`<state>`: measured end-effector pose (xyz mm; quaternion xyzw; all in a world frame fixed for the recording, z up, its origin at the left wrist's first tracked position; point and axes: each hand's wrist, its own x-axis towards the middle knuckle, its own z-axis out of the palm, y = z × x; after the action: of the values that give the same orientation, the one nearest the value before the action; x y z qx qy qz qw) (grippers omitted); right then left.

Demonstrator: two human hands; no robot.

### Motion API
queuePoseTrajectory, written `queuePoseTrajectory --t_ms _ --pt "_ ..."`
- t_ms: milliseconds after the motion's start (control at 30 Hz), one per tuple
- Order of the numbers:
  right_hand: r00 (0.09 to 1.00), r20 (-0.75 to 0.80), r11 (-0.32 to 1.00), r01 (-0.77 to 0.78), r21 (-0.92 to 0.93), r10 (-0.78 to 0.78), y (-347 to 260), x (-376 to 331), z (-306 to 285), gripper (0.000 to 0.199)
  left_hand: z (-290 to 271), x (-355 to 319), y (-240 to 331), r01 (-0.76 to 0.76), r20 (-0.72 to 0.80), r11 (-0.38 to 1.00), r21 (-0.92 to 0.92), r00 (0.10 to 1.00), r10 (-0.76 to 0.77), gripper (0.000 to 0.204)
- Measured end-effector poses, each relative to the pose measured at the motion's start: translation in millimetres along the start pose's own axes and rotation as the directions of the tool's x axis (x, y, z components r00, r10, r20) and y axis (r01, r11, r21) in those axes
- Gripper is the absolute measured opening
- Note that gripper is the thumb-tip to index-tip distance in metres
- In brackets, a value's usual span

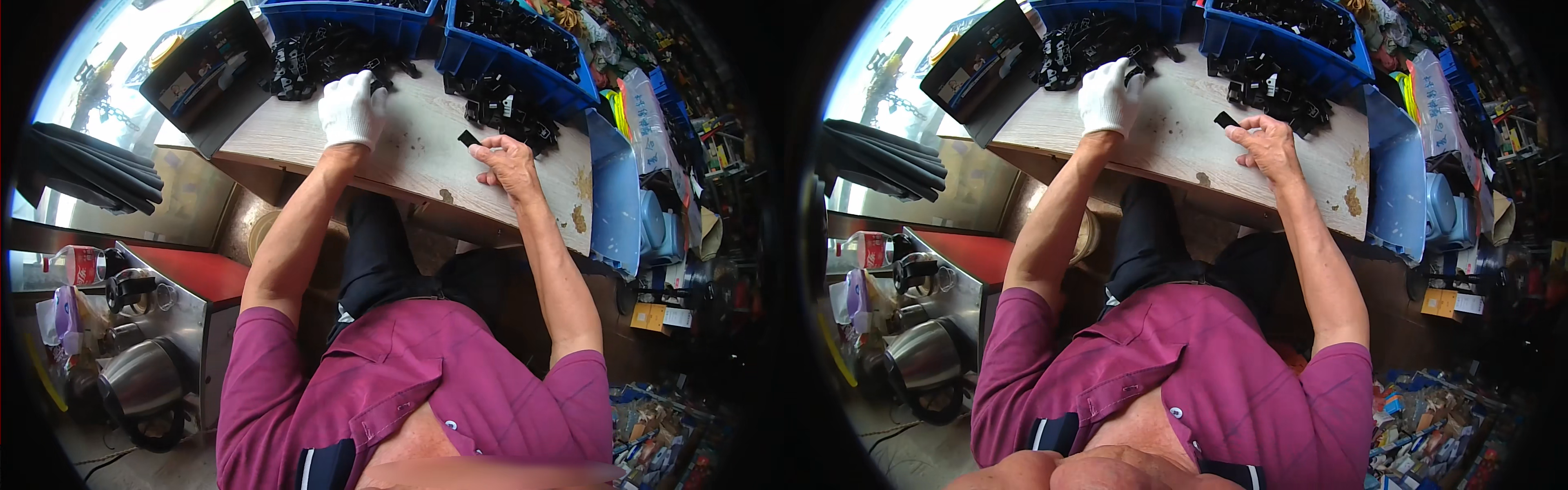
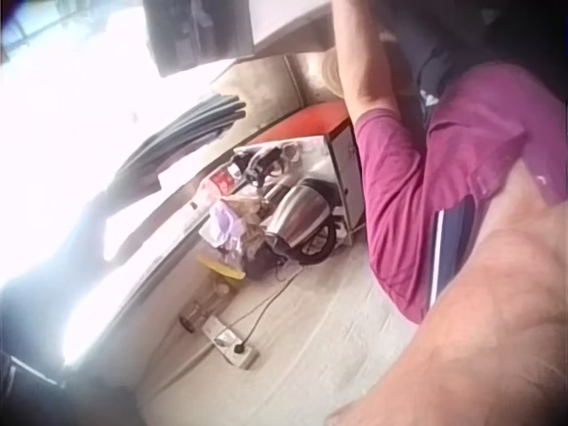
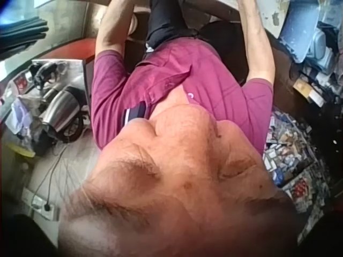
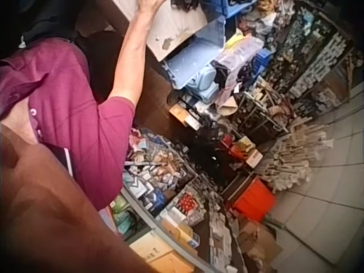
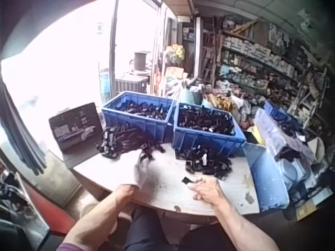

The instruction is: Manually assembling small black plastic components at a workshop bench.

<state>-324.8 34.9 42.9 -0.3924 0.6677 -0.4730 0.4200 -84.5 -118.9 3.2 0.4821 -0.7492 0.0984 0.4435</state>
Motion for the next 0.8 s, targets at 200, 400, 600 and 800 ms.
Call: queuePoseTrajectory --t_ms 200,400,600,800 --pt "0.956 -0.286 0.965 0.012 0.261 0.065 9.9 -8.1 -60.0 0.035 10.3 6.1 -19.1 -0.067 0.206 0.990 0.128 0.978 0.040 0.018" --pt "0.662 -0.727 0.936 0.108 0.335 0.184 20.2 -3.4 -142.1 0.030 -1.2 1.0 -10.0 -0.154 0.201 0.988 0.005 0.968 0.150 0.015" --pt "0.860 -0.495 0.960 0.018 0.279 0.128 13.3 -5.8 -90.5 0.034 6.4 -1.8 -1.0 -0.254 0.186 0.952 -0.169 0.941 0.284 0.008" --pt "0.939 -0.334 0.996 -0.080 0.027 0.085 2.4 13.2 -21.2 0.034 -5.6 -8.0 29.8 -0.262 0.350 0.935 -0.239 0.875 0.334 0.019"
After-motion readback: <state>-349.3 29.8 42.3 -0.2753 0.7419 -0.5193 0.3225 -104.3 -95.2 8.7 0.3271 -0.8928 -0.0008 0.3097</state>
